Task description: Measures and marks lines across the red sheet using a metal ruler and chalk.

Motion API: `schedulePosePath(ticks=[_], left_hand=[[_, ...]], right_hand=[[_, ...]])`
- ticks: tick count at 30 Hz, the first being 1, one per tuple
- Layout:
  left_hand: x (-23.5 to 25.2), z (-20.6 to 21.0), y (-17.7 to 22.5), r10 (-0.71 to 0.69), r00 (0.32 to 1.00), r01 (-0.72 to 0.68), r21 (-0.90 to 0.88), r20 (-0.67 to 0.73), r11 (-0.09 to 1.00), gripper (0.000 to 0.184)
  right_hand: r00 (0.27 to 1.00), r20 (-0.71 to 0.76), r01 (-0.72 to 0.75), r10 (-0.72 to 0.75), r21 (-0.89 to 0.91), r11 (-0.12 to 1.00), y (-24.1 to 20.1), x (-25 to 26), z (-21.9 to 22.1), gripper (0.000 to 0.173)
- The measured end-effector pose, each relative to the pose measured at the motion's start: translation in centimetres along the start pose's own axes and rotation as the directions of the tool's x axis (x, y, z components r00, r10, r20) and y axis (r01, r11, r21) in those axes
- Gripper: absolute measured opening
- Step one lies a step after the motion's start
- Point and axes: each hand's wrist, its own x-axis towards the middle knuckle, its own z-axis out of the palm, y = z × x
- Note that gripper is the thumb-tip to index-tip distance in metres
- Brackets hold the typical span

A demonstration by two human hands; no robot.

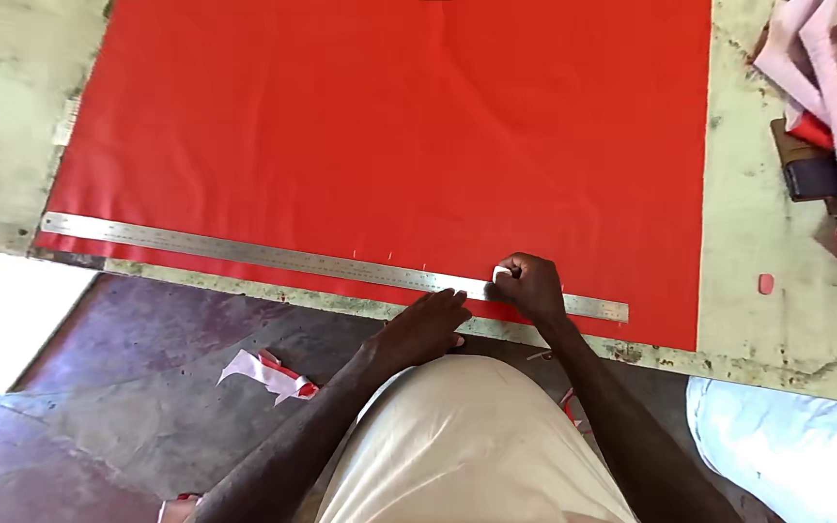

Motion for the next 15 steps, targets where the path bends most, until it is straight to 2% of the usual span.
schedulePosePath(ticks=[5, 8, 11, 13, 15], left_hand=[[0.7, 0.6, -0.6, 0.031, 0.999, -0.031, 0.01, -0.009, 0.999, 0.043], [0.5, 0.2, -0.4, 0.026, 1.0, -0.026, -0.012, -0.014, 1.0, 0.042], [0.6, 0.2, -0.4, 0.033, 0.999, -0.032, 0.013, -0.026, 0.999, 0.042], [0.5, 0.2, -0.3, 0.038, 0.999, -0.037, 0.026, -0.029, 0.999, 0.042], [0.2, 0.1, 0.2, 0.02, 0.999, -0.019, 0.028, -0.04, 0.999, 0.041]], right_hand=[[1.0, -0.028, -0.016, 0.014, -0.054, 0.998, -0.3, 0.4, 0.5, 0.017], [0.981, -0.183, 0.052, -0.056, -0.028, 0.998, 0.4, 0.1, 1.4, 0.02], [0.897, -0.431, 0.165, -0.096, 0.125, 0.978, 1.7, -0.2, 2.1, 0.021], [0.858, -0.507, 0.216, -0.076, 0.223, 0.95, 2.1, -1.0, 1.4, 0.022], [0.854, -0.52, 0.204, -0.012, 0.314, 0.927, 2.5, -2.1, 0.7, 0.021]])
